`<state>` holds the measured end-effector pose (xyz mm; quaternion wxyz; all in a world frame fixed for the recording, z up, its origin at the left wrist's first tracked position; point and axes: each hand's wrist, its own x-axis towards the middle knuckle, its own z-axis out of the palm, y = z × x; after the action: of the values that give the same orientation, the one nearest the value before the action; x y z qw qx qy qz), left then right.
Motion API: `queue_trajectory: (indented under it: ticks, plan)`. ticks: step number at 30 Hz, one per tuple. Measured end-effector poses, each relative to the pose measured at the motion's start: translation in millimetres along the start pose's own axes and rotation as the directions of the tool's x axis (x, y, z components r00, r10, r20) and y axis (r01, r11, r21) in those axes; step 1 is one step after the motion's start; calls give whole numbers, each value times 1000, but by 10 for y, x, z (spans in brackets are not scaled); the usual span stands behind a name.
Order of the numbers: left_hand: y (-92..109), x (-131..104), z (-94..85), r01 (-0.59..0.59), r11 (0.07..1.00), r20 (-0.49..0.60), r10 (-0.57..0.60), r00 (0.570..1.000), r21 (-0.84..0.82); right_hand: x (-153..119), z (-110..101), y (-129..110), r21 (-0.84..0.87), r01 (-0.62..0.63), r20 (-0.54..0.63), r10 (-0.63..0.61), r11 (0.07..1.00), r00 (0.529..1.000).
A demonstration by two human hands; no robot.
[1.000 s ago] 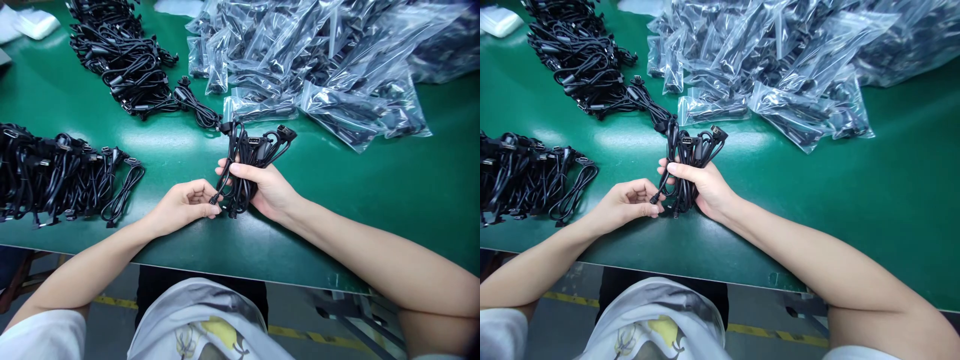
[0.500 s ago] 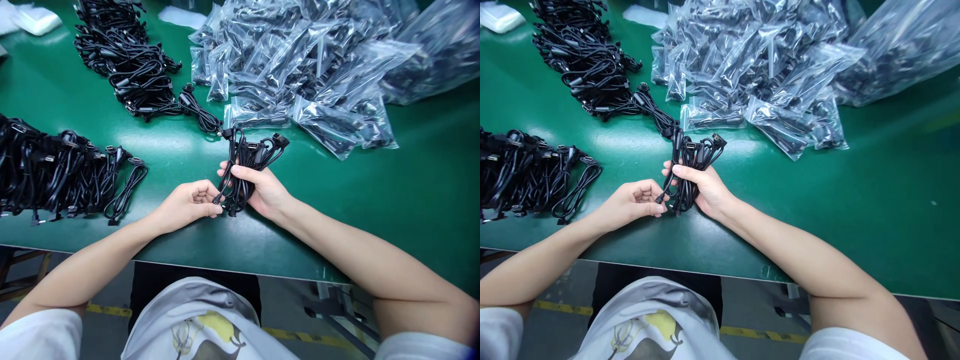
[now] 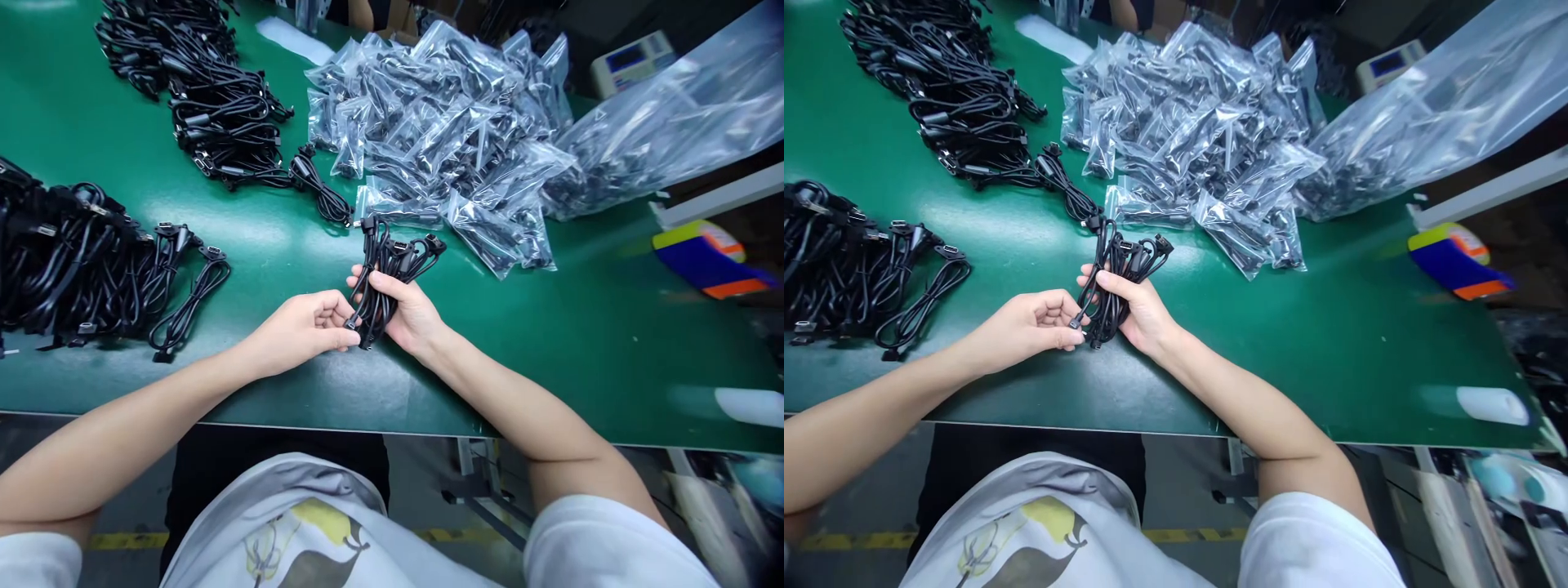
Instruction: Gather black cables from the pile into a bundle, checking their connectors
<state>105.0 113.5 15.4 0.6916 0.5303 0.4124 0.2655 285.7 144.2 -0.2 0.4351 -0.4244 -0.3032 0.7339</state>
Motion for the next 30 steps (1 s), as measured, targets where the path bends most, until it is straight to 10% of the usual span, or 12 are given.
queue_trajectory:
  ticks: [10,21,24,26,28,30]
  plan:
    - [-34,16,12,-9,1000,-7,9,1000,14,27,-21,32,-10,-57,-2,57,998,998]
    - [14,-68,-71,-53,726,-141,204,969,686,624,567,-555,-606,95,174,16,790,985]
    - [54,-72,-112,-34,673,-171,237,956,739,940,935,-838,-769,249,249,-82,588,965]
    - [44,-64,-123,-55,610,-121,244,962,791,1164,1111,-999,-924,362,317,-289,120,904]
    - [8,-52,-118,-80,524,-57,240,969,848,1377,1171,-1090,-952,235,298,-412,-197,861]
    - [-35,-44,-101,-102,458,-11,238,971,883,1550,1112,-1080,-952,106,220,-404,-286,888]
